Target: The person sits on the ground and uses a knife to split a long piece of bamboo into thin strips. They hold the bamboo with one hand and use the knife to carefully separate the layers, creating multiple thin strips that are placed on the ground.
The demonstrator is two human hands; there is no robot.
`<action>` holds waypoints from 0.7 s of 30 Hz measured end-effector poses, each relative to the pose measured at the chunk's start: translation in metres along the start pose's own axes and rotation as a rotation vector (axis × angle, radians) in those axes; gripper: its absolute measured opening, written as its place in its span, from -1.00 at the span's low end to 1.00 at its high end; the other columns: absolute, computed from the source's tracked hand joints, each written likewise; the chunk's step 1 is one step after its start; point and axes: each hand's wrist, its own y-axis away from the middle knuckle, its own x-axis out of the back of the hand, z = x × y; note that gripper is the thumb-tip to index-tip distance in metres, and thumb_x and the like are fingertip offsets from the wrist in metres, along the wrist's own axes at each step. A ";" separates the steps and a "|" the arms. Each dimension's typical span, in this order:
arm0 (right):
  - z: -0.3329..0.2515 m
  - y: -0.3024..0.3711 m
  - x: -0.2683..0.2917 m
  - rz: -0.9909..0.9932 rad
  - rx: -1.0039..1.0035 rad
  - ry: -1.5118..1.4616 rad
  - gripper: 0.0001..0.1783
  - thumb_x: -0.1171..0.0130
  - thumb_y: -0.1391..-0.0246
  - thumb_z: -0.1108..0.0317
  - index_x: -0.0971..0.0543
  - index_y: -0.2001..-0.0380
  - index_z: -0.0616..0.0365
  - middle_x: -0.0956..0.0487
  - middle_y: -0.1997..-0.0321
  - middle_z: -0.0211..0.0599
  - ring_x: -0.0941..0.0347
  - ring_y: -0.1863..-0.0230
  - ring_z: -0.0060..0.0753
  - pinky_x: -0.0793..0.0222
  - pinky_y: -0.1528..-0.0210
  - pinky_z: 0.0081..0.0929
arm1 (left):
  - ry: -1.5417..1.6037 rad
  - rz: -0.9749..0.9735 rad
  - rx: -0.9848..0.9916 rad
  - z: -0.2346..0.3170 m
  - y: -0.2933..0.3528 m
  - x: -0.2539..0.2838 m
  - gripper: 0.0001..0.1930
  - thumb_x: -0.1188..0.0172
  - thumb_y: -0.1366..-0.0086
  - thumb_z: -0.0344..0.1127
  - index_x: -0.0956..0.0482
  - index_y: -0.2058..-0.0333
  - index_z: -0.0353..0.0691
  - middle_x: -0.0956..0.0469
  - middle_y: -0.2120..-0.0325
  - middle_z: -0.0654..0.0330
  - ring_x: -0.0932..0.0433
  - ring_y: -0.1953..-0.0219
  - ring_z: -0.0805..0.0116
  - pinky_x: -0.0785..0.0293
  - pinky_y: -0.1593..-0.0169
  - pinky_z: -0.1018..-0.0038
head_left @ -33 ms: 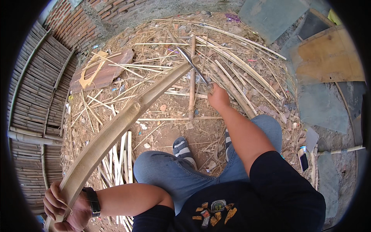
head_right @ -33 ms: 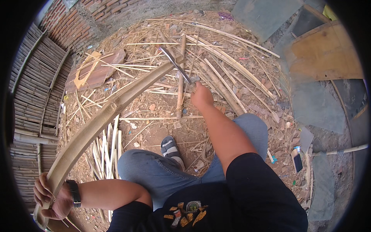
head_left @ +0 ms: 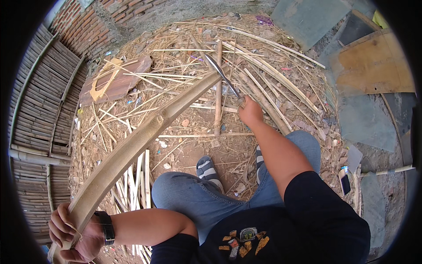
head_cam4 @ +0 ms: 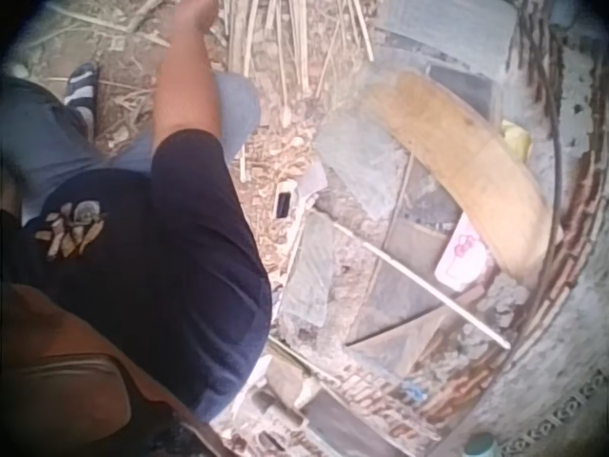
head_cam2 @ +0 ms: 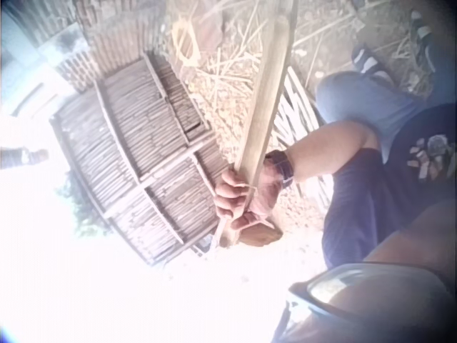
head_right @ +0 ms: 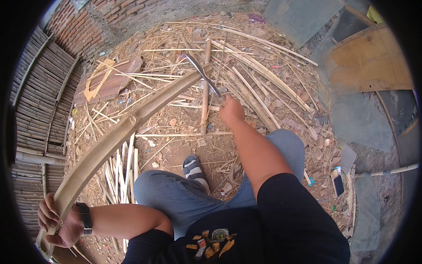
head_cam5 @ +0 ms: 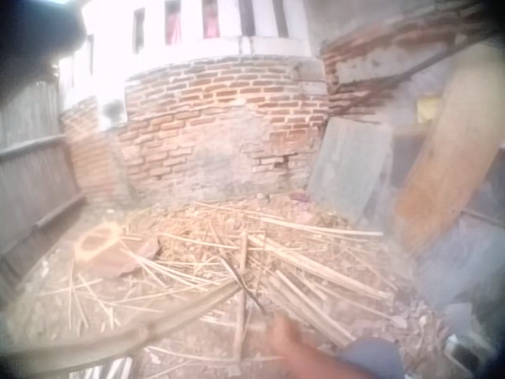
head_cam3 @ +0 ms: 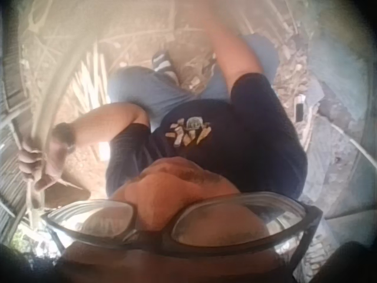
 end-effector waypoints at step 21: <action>-0.007 0.003 -0.004 0.019 0.027 -0.060 -0.51 -0.25 -0.01 0.25 -0.49 -0.04 0.10 -0.64 0.19 -0.01 -0.58 0.10 0.04 -0.48 0.06 -0.07 | 0.053 0.038 0.000 0.000 -0.001 0.002 -0.77 -0.24 0.24 -0.30 -0.36 0.58 -0.10 -0.24 0.68 0.35 -0.20 0.58 0.42 -0.10 0.31 0.45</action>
